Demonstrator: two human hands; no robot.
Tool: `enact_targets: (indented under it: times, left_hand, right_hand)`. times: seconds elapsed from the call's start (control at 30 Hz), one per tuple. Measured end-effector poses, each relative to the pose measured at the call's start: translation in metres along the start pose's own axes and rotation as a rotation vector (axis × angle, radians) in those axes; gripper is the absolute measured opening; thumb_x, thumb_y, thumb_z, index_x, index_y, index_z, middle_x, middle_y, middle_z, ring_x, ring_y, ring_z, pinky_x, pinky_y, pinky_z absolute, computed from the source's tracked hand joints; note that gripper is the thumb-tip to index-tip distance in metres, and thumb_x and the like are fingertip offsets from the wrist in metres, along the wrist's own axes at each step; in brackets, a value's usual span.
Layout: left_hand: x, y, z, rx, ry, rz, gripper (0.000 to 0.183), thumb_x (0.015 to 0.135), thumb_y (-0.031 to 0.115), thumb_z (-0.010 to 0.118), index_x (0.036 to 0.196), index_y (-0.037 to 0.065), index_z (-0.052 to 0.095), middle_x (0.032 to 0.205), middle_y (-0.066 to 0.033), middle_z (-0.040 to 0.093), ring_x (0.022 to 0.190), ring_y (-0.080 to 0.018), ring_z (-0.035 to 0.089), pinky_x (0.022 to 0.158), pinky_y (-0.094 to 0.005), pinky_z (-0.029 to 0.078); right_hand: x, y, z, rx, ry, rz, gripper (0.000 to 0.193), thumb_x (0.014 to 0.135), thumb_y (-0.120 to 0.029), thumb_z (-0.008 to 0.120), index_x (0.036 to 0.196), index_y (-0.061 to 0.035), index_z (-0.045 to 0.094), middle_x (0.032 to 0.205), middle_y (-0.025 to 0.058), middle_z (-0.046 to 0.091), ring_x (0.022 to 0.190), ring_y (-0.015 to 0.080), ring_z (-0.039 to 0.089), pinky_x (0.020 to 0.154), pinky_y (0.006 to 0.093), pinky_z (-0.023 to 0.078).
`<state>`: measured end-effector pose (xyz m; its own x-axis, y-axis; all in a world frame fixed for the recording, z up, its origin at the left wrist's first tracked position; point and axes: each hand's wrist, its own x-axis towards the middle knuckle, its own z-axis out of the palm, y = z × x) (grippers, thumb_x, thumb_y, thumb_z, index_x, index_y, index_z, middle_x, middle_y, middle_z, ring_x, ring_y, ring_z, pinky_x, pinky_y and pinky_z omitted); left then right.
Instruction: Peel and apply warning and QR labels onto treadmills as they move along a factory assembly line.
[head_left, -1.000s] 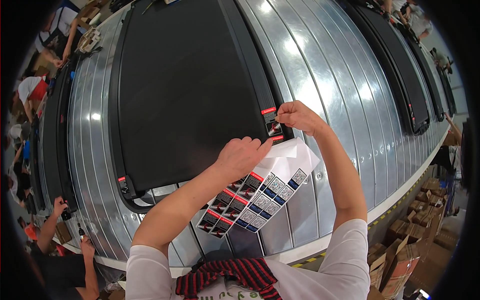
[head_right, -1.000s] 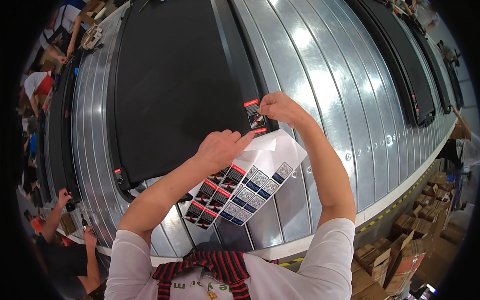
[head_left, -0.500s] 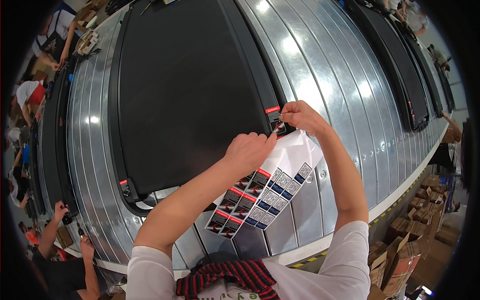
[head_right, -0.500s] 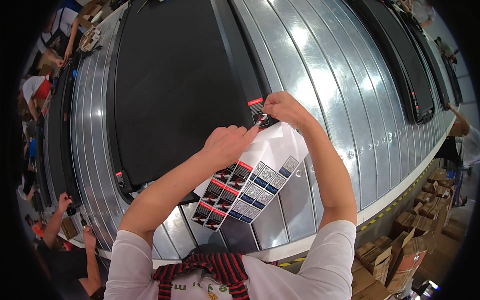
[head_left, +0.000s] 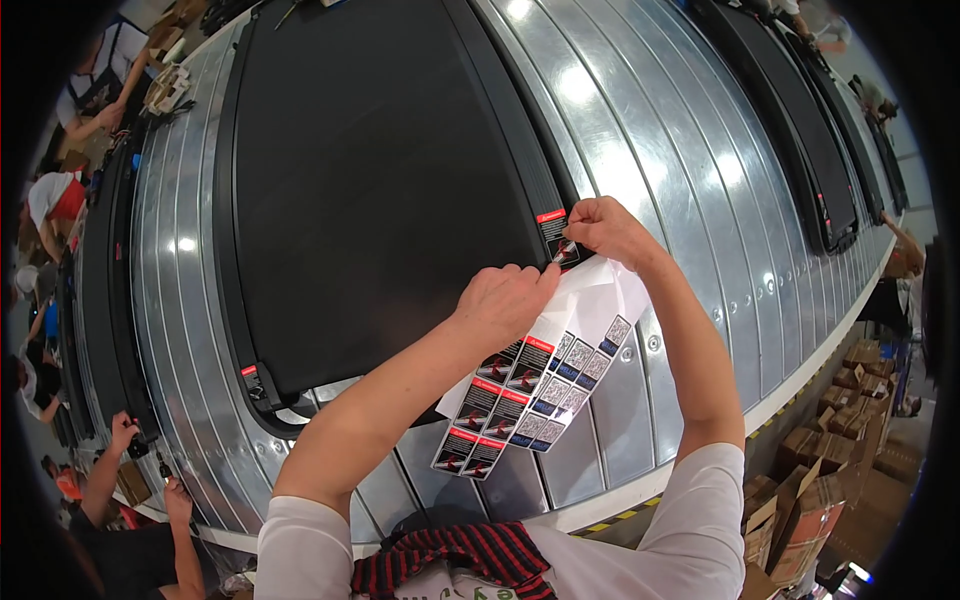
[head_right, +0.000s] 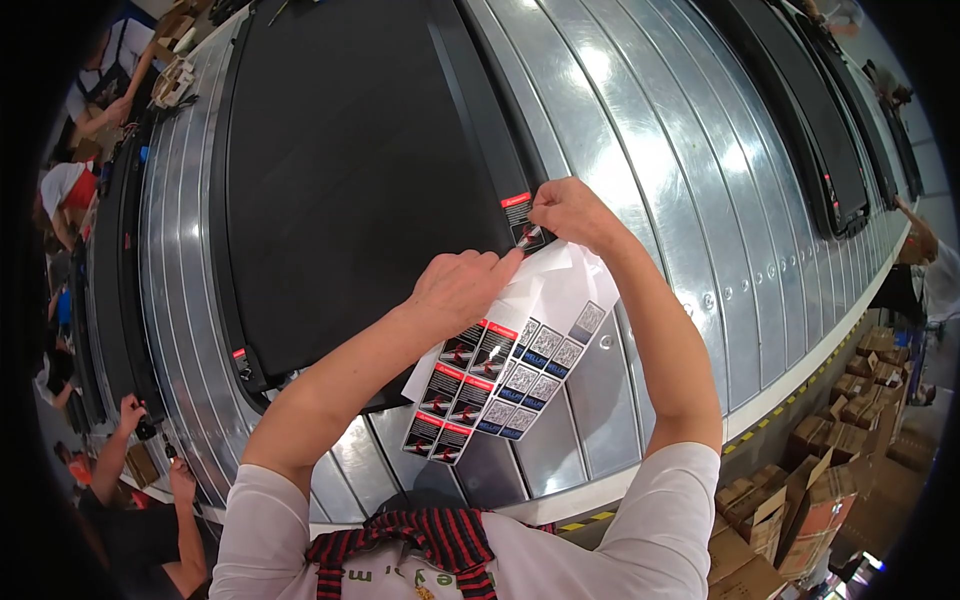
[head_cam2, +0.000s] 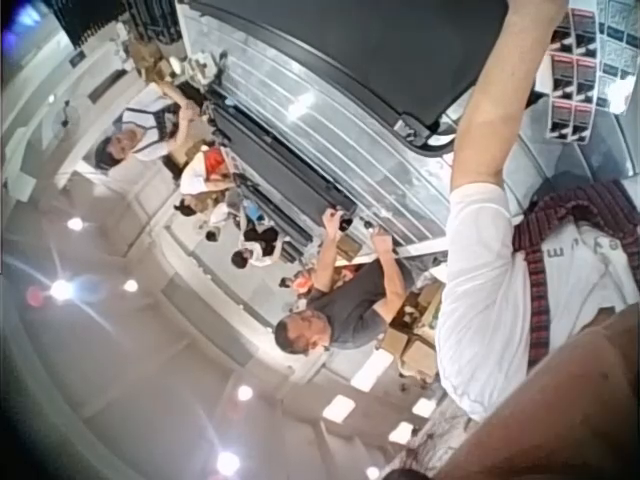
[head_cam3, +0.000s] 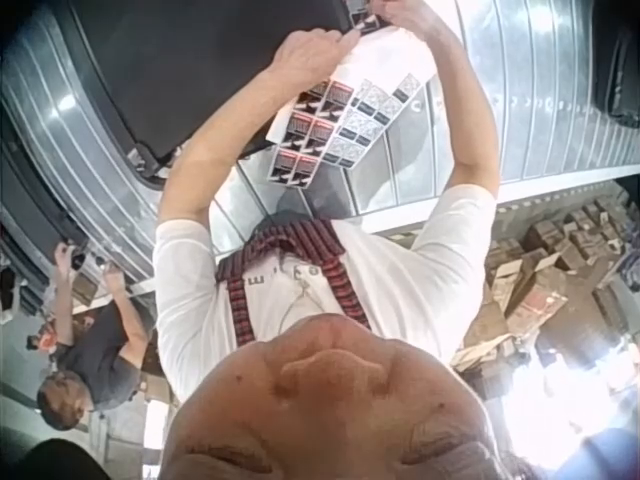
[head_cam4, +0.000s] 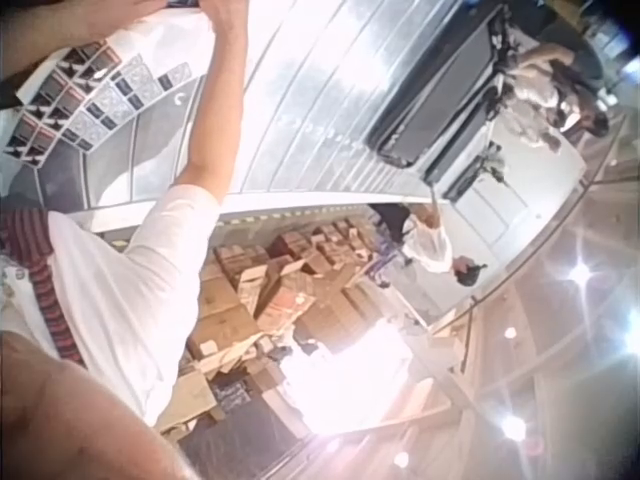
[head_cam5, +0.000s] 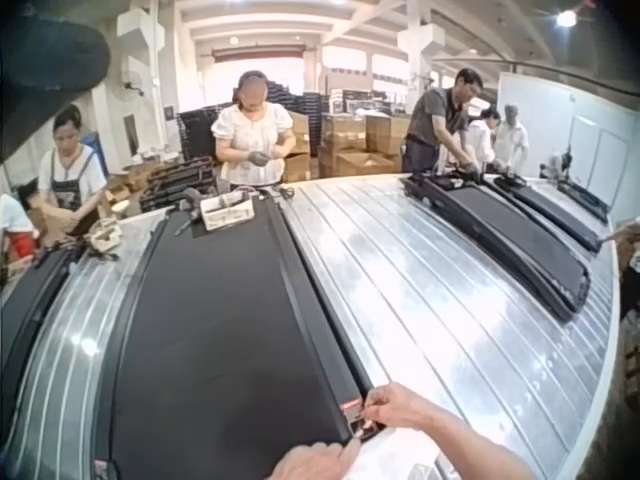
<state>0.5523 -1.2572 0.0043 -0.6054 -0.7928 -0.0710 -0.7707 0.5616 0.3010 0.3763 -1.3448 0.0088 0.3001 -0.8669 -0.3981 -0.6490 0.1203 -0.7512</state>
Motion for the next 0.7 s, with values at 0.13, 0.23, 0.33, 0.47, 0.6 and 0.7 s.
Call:
enact_targets:
  times: [0.13,0.23,0.33,0.47,0.6,0.7]
  left_hand:
    - [-0.014,0.011,-0.006,0.004,0.043,0.083,0.037,0.074,0.009,0.053,0.11,0.006,0.045,0.076,-0.006,0.055,0.07,-0.0224,0.057,0.057,-0.033,0.047]
    - [-0.062,0.024,-0.01,-0.047,0.136,0.185,0.038,0.069,0.011,0.055,0.106,0.008,0.049,0.07,-0.0025,0.051,0.066,-0.0188,0.055,0.053,-0.0304,0.046]
    - [-0.127,0.028,-0.022,-0.183,0.152,0.209,0.029,0.067,0.012,0.056,0.095,0.008,0.054,0.067,-0.0011,0.048,0.062,-0.0175,0.052,0.049,-0.0286,0.044]
    - [-0.201,0.029,-0.024,-0.454,0.151,0.044,0.021,0.063,0.009,0.058,0.084,0.007,0.057,0.064,-0.0035,0.05,0.062,-0.0204,0.054,0.049,-0.0325,0.044]
    - [-0.249,0.035,-0.026,-1.14,0.348,-0.677,0.021,0.085,0.021,0.051,0.094,0.003,0.058,0.082,-0.0058,0.06,0.073,-0.0155,0.057,0.064,-0.0275,0.045]
    - [-0.26,0.03,-0.02,-1.567,0.669,-0.755,0.033,0.088,0.03,0.051,0.102,0.001,0.056,0.091,-0.0032,0.06,0.08,-0.0096,0.054,0.071,-0.0247,0.044]
  right_hand:
    - [-0.007,-0.011,-0.005,-0.339,0.061,-0.028,0.029,0.068,-0.026,0.069,0.064,-0.0009,0.056,0.061,0.0093,0.057,0.061,0.022,0.056,0.058,0.0307,0.043]
    - [-0.01,-0.03,0.003,-0.698,0.14,0.022,0.044,0.06,-0.04,0.074,0.07,-0.002,0.056,0.069,0.0115,0.061,0.07,0.028,0.06,0.063,0.0343,0.046]
    - [-0.006,-0.036,0.008,-0.842,0.215,0.134,0.06,0.053,-0.048,0.076,0.084,-0.0011,0.054,0.083,0.0146,0.061,0.081,0.0286,0.06,0.069,0.0364,0.046]
    - [0.007,0.019,0.007,-0.385,0.323,0.073,0.084,0.051,-0.054,0.075,0.106,0.0035,0.048,0.104,0.0209,0.055,0.096,0.0316,0.055,0.079,0.0365,0.044]
    - [0.001,0.027,0.021,-0.213,0.535,0.063,0.078,0.06,-0.053,0.07,0.109,0.0041,0.049,0.106,0.0227,0.054,0.096,0.0334,0.054,0.081,0.036,0.042]
    - [-0.016,0.024,0.044,-0.591,0.8,-0.128,0.049,0.076,-0.037,0.06,0.106,0.0008,0.052,0.102,0.0183,0.055,0.095,0.0342,0.052,0.081,0.0396,0.041]
